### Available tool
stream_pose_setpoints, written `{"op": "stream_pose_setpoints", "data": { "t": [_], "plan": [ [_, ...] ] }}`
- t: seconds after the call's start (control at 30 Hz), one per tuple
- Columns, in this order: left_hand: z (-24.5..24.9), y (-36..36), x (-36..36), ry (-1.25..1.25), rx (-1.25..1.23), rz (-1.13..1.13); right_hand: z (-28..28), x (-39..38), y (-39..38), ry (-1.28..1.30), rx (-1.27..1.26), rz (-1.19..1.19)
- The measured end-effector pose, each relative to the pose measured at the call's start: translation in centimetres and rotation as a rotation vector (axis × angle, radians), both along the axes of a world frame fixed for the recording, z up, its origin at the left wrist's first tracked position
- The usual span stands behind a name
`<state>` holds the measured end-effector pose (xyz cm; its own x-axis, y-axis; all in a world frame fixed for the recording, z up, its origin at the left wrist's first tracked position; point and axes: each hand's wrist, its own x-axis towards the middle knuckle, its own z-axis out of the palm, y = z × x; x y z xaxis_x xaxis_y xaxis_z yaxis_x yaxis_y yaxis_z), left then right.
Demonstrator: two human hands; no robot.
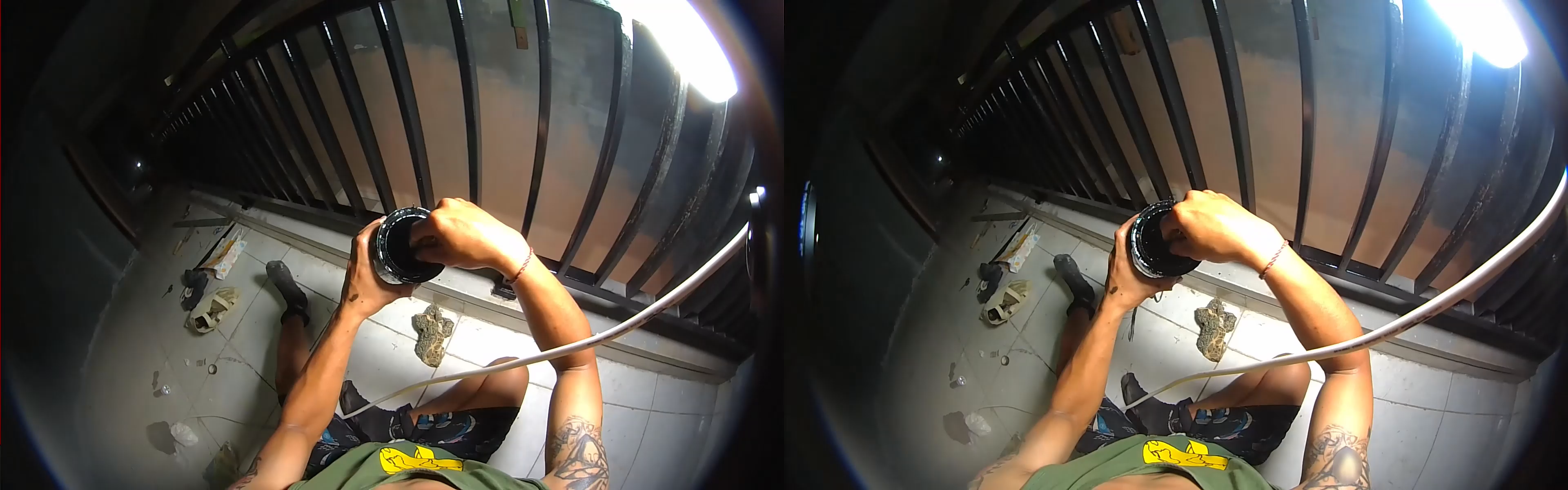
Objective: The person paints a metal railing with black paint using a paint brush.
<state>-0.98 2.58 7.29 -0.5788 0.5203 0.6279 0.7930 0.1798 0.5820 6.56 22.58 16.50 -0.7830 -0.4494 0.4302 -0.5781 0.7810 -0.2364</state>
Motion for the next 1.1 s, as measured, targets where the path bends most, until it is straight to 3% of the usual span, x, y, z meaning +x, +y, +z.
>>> {"op": "stream_pose_setpoints", "data": {
  "t": [0.03,0.1,0.17,0.3,0.37,0.5,0.57,0.87,0.9,0.97,1.03,1.1],
  "plan": [
    [0.3,-0.1,0.1,0.0,-0.004,0.013,0.2,0.0,0.2,-0.002,0.003,0.006],
    [0.4,-0.1,-0.1,0.02,0.035,0.016,0.6,0.3,0.6,0.072,-0.263,0.176],
    [0.0,-0.2,-0.5,0.093,0.07,0.015,1.7,1.4,1.0,0.215,-0.313,0.111],
    [0.3,-0.4,-0.3,0.102,0.094,-0.003,3.0,3.5,2.3,0.186,-0.517,0.01],
    [0.5,-0.3,-0.3,0.079,0.091,-0.011,3.1,4.4,2.9,0.239,-0.482,-0.007],
    [0.4,-0.2,-0.6,0.009,0.085,0.008,1.1,4.7,4.6,0.223,-0.629,-0.051],
    [0.5,-0.2,-0.7,-0.016,0.078,0.008,-0.1,4.4,4.8,0.24,-0.96,0.025],
    [0.1,-0.1,-1.5,-0.045,0.117,-0.03,-3.7,2.7,5.6,0.244,-1.406,0.174],
    [0.0,-0.1,-1.5,-0.063,0.122,-0.037,-4.1,2.4,5.4,0.221,-1.368,0.201],
    [-0.1,0.2,-1.7,-0.072,0.131,-0.052,-4.5,2.6,4.7,0.198,-1.271,0.019],
    [0.1,0.3,-1.5,-0.071,0.142,-0.031,-4.1,2.4,4.5,0.265,-1.317,0.072],
    [0.4,0.3,-1.4,-0.096,0.151,-0.047,-3.9,2.7,4.3,0.216,-1.176,0.013]
  ]
}}
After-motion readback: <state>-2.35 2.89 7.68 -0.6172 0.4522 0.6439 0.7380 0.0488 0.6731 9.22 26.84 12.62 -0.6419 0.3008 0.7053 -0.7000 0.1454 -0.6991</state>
